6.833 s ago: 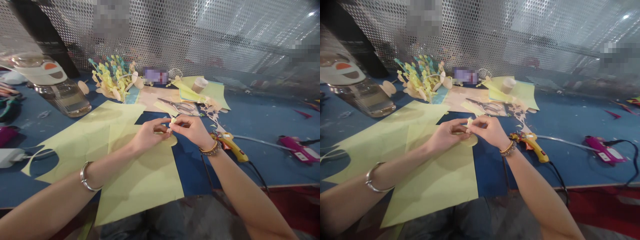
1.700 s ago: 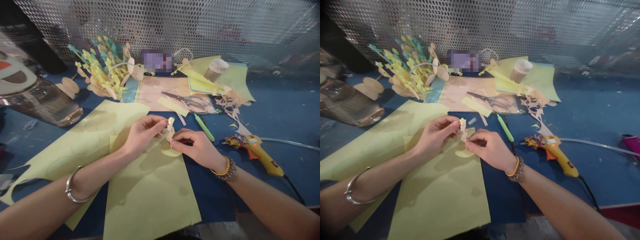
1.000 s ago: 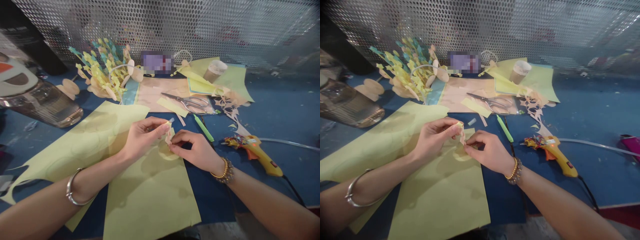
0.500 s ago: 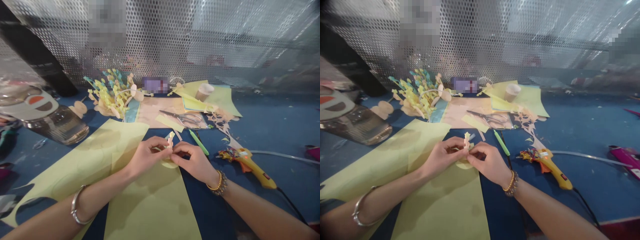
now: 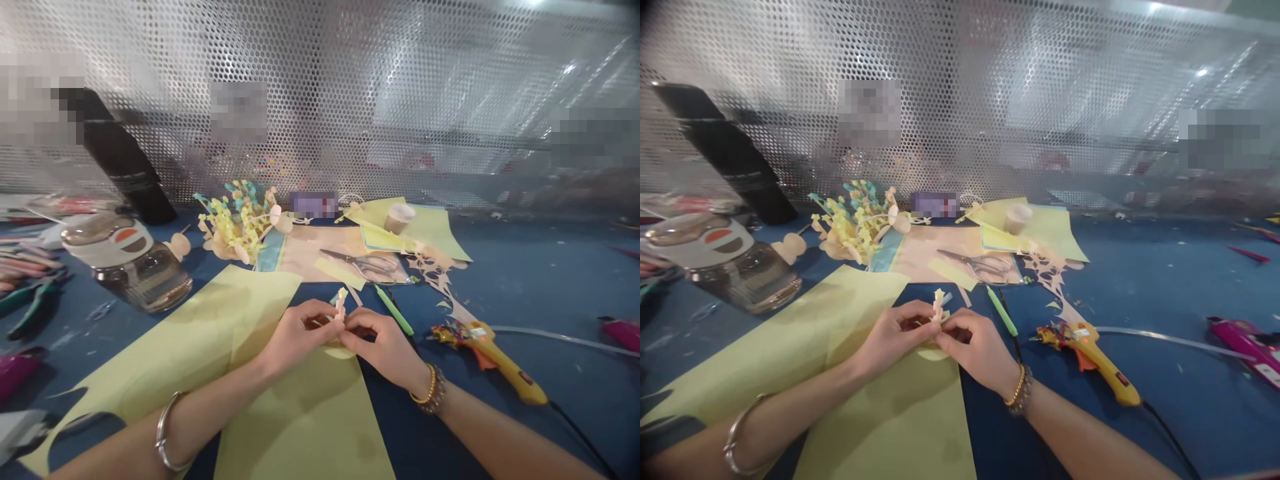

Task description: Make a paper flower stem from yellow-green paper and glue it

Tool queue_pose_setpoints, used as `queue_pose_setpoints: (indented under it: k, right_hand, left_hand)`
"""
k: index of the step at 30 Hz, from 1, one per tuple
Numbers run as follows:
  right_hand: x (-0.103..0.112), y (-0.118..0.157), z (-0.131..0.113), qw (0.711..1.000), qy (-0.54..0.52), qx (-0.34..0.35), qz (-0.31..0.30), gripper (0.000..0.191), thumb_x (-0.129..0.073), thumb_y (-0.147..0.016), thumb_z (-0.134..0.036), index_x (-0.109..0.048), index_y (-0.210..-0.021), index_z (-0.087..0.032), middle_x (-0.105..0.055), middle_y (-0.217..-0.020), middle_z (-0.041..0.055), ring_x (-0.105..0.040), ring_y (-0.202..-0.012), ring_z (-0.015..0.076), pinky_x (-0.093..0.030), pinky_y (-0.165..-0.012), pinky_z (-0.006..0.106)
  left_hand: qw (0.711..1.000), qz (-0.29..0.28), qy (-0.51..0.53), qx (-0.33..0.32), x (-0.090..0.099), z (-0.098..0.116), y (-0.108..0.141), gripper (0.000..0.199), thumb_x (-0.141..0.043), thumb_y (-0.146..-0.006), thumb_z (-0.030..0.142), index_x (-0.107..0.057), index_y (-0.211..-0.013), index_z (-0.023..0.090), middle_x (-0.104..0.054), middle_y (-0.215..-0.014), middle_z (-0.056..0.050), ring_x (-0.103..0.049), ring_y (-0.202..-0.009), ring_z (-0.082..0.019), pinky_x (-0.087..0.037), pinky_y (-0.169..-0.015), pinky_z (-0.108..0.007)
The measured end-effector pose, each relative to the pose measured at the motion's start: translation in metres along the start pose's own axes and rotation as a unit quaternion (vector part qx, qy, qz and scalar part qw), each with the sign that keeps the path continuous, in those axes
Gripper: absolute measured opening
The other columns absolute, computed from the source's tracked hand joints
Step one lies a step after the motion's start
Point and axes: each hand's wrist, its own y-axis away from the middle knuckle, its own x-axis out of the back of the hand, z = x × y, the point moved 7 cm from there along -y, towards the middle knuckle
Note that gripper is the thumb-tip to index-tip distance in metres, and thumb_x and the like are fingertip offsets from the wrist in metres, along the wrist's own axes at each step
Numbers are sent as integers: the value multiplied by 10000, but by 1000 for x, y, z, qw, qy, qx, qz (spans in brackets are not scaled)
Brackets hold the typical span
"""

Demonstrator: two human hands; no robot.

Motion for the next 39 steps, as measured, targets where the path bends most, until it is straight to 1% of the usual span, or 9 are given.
queue_pose_setpoints:
  k: [3, 11, 20, 24, 29, 35, 39]
  right_hand:
    - [0, -1, 0, 1000, -3, 1, 1, 145, -601, -836, -274, -692, -807, -165, -649, -844, 53, -599, -782, 159, -465, -670, 262]
    - [-1, 0, 1, 1000, 9, 1, -12, 165, -593, -846, -300, -693, -822, -171, -647, -844, 54, -592, -792, 166, -467, -685, 276]
    - [-4, 0, -2, 999, -27, 5, -37, 220, -529, -893, -311, -708, -880, -184, -639, -873, 57, -587, -867, 174, -471, -742, 283]
    - [-4, 0, -2, 999, -35, 5, -33, 224, -537, -889, -331, -707, -885, -184, -648, -905, 63, -592, -884, 177, -471, -754, 283]
    - [-1, 0, 2, 999, -30, 2, -18, 237, -548, -878, -361, -705, -854, -184, -640, -858, 54, -597, -843, 174, -472, -733, 285]
    - [0, -1, 3, 999, -25, -9, -20, 231, -556, -867, -379, -697, -852, -196, -633, -839, 43, -590, -830, 171, -472, -725, 293]
    - [1, -1, 4, 999, -42, -24, -8, 208, -580, -843, -376, -684, -838, -195, -621, -824, 32, -595, -788, 166, -479, -679, 285]
  left_hand:
    - [1000, -7, -5, 3, -1, 0, 0, 240, -672, -761, 374, -695, -887, 171, -650, -898, -56, -605, -798, -168, -477, -689, -268]
    - [1000, 4, -3, 6, 0, 2, 0, 231, -674, -751, 385, -685, -809, 163, -658, -840, -53, -604, -768, -167, -471, -684, -268]
    - [1000, -5, 14, -4, 1, 1, -1, 254, -668, -753, 403, -687, -820, 159, -670, -854, -61, -614, -764, -174, -485, -692, -283]
    - [1000, -11, 24, 0, 0, 0, -1, 253, -671, -754, 400, -683, -844, 164, -676, -861, -58, -617, -766, -174, -487, -698, -286]
    - [1000, -9, 25, -1, 0, 1, -2, 247, -673, -753, 393, -687, -830, 158, -666, -856, -58, -614, -778, -173, -483, -702, -280]
    - [1000, -3, 22, -5, 0, 2, -1, 230, -676, -753, 383, -695, -814, 162, -661, -871, -63, -610, -794, -174, -483, -713, -284]
    - [1000, 6, 23, -4, 1, 3, -1, 232, -679, -745, 392, -699, -794, 166, -664, -862, -61, -612, -777, -175, -488, -704, -288]
